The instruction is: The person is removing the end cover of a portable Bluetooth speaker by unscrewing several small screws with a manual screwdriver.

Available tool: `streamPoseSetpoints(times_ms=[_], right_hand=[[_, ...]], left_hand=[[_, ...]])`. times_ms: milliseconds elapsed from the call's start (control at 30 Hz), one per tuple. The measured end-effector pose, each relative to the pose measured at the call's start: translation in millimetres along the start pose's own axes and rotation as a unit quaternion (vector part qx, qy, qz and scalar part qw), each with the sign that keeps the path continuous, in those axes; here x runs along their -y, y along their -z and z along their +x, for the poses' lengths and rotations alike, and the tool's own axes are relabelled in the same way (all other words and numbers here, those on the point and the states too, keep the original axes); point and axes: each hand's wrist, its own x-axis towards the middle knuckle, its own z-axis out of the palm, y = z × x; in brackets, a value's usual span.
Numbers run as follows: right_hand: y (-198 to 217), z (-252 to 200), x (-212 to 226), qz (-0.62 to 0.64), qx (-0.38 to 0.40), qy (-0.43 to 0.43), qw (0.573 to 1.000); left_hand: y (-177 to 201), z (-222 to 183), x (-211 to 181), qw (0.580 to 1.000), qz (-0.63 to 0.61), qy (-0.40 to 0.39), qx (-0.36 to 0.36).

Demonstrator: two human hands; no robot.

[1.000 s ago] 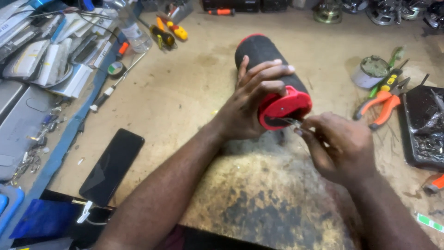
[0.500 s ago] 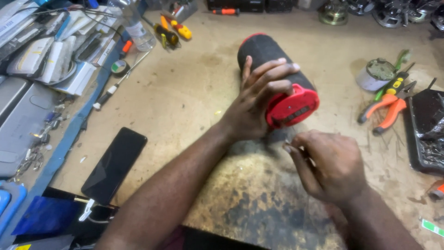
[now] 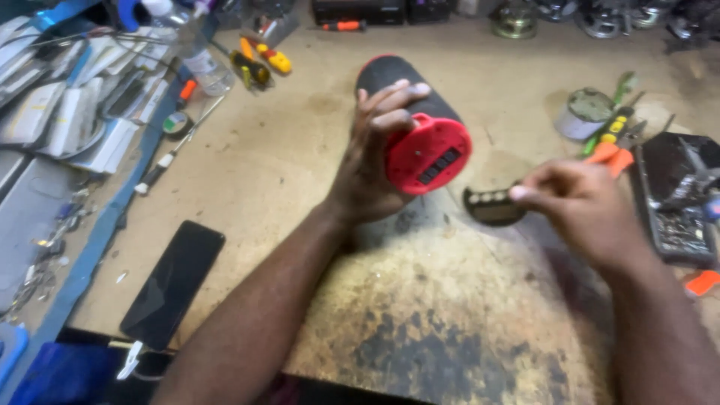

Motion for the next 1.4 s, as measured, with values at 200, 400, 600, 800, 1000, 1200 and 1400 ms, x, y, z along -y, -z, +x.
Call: streamPoseSetpoints(times_ms=[200, 400, 600, 800, 1000, 1200, 1400], right_hand=[[-27.3, 24.6, -5.1, -0.136, 0.001, -0.035, 0.990], [-27.2, 18.0, 10.9, -0.231, -0.006, -0.036, 0.972], [-23.8, 17.4, -7.2, -0.250, -0.081, 0.053, 0.963], [-29.1, 39.5, -56.9, -0.253, -0.142, 0.284, 0.914], [-2.1, 20.8, -50.3, -0.241, -0.201, 0.262, 0.913], [36.0, -59.7, -54.7, -0.496, -0.208, 0.035, 0.842], [36.6, -94.6, -65.8, -0.496, -0.085, -0.214, 0.838]], left_hand=[[6.0, -1.2, 0.2, 1.000, 0.026, -0.014, -0.003], [5.9, -4.2, 1.8, 1.000, 0.012, -0.014, 0.012], [8.7, -2.1, 0.3, 1.000, 0.017, -0.012, 0.009], [8.5, -0.5, -1.6, 0.999, 0.019, -0.031, 0.013], [5.1, 0.7, -5.4, 0.992, 0.062, -0.057, 0.090], [4.7, -0.2, -4.2, 0.991, 0.044, -0.057, 0.115], [5.4, 1.1, -1.3, 0.996, 0.019, -0.037, 0.081]])
